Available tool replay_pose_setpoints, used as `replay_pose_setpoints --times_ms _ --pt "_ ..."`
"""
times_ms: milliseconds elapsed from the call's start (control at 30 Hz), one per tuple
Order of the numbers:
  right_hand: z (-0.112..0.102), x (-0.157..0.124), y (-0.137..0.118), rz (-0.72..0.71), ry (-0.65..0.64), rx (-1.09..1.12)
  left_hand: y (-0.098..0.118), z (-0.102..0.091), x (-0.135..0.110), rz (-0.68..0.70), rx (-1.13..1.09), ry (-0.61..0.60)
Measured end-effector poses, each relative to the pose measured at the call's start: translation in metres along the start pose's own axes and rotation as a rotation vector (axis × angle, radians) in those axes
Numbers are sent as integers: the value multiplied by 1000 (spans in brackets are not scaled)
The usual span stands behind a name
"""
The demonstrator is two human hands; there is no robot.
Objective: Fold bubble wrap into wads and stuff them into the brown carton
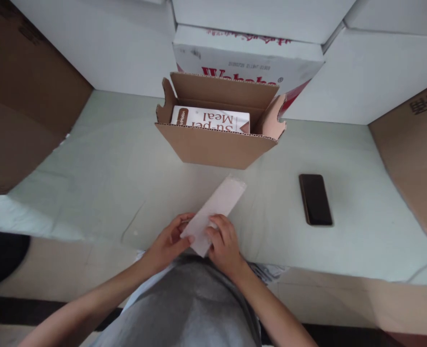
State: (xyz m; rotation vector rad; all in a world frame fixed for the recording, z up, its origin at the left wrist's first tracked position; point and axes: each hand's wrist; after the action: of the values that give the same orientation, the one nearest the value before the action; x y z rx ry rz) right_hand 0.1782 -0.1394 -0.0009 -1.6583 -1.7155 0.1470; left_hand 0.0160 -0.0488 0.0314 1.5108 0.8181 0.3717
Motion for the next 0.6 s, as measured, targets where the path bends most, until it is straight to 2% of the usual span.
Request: replay_pose_setpoints --times_ms 67,167,267,400,500,600 --pt "-3 1 4 -10 14 71 -1 -3 -6 202 259 31" --pt "-8 1 8 -58 -52 180 -9 -14 -6 559 703 6" --pt "-8 -2 9 -134 -122 263 -18 -22 -1 762 936 -80" --pt "-5 -8 13 -149 -180 190 -27 -24 7 843 997 -248" --pt "-10 -10 20 -127 -282 112 -30 -23 11 781 964 -326" --pt "-21 -8 24 -124 -352 134 -27 -20 15 671 865 -320"
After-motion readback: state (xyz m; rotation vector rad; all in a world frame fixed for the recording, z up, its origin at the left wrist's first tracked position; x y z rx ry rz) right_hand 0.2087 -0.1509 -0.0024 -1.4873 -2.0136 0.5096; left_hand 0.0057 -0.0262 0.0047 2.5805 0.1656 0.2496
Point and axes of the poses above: each hand's wrist, its own x-axis towards the middle knuckle, its own z-axis out of the palm, y = z × x, and after that the axes turned 1 degree about -y, right-handed
